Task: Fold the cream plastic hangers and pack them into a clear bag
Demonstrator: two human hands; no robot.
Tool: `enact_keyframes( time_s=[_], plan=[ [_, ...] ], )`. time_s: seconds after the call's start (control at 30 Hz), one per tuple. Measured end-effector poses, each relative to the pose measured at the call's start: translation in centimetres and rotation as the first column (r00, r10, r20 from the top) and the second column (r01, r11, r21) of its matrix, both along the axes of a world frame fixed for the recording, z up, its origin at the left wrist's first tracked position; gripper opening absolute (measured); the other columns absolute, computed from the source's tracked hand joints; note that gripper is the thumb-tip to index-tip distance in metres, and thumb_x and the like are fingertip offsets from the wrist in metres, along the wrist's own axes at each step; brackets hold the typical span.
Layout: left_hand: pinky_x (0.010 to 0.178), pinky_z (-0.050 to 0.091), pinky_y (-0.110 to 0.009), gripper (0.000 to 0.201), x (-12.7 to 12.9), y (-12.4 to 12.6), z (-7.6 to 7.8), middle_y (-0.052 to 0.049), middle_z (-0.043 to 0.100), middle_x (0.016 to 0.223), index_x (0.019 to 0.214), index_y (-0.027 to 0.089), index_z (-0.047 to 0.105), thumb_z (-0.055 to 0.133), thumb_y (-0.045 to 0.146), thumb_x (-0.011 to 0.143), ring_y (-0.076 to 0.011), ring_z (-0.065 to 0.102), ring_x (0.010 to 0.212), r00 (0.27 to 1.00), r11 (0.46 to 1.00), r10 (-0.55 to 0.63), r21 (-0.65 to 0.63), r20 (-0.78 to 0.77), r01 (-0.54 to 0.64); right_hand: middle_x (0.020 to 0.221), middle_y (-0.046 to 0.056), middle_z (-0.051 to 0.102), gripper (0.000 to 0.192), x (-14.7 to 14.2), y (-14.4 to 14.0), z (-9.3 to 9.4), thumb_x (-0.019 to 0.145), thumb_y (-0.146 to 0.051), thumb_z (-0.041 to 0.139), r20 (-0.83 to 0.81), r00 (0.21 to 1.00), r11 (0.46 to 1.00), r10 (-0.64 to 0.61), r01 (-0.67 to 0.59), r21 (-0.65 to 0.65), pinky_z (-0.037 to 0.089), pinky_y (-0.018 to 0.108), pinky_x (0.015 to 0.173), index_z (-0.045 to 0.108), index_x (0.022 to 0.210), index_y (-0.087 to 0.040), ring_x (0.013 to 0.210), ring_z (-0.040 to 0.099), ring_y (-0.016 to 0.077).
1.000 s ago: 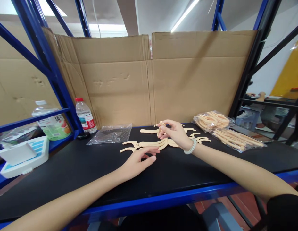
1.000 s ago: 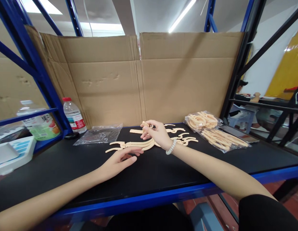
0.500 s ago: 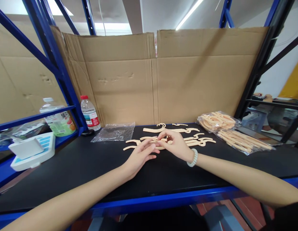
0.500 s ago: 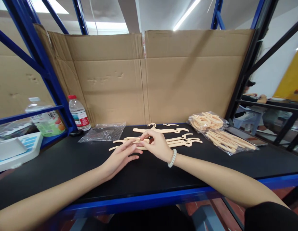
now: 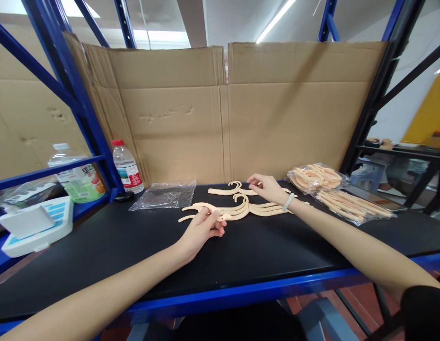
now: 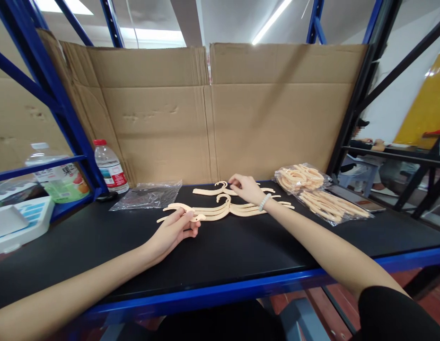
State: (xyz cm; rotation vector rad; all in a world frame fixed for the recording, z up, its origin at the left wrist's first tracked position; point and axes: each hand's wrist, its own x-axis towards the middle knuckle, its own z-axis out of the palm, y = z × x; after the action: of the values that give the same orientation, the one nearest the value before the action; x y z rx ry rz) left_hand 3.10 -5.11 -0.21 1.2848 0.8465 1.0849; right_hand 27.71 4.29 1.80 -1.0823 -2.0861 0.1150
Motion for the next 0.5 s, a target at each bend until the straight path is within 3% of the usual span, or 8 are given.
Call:
enact_keyframes(
  time_s=[0.17,0.27,0.5],
  plan=[
    [0.065,0.047,-0.027,0.035,0.0,-0.2,0.1,-0.002,0.062,0.073,0.08,0.016,0.05,0.071,0.043,0.076,-0.011,0.056,0.063,0.999,1.0,0.027,0.005,-0.035,-0.026,0.083,0.006,0.07,0.013,4.2,3.5,-1.8,0.075,-0.008,0.063,0.261,0.964,0.997,-0.057,0.067,-0.029,0.047,0.035,0.081,0.068,0.083,-0.017,0.085,0.063,0.0221],
    [0.065,0.046,-0.026,0.033,-0.1,-0.2,0.2,0.0,0.061,0.072,0.077,0.017,0.05,0.074,0.04,0.073,-0.0102,0.055,0.063,0.998,0.999,0.045,0.008,-0.038,-0.045,0.085,0.006,0.067,0.003,4.5,4.4,-2.7,0.08,-0.015,0.066,0.359,0.931,0.996,-0.064,0.08,-0.031,0.046,0.036,0.083,0.067,0.082,-0.015,0.089,0.061,0.0216],
    [0.062,0.042,-0.023,0.029,-0.2,-0.1,0.6,0.002,0.054,0.071,0.074,0.016,0.056,0.072,0.04,0.076,-0.0091,0.049,0.064,0.997,0.999,0.014,0.036,-0.082,-0.011,0.103,0.005,0.063,0.019,3.8,5.4,-3.3,0.091,-0.031,0.06,0.392,0.917,0.996,-0.077,0.087,-0.007,0.05,0.04,0.084,0.062,0.096,-0.014,0.095,0.06,0.0195]
  ],
)
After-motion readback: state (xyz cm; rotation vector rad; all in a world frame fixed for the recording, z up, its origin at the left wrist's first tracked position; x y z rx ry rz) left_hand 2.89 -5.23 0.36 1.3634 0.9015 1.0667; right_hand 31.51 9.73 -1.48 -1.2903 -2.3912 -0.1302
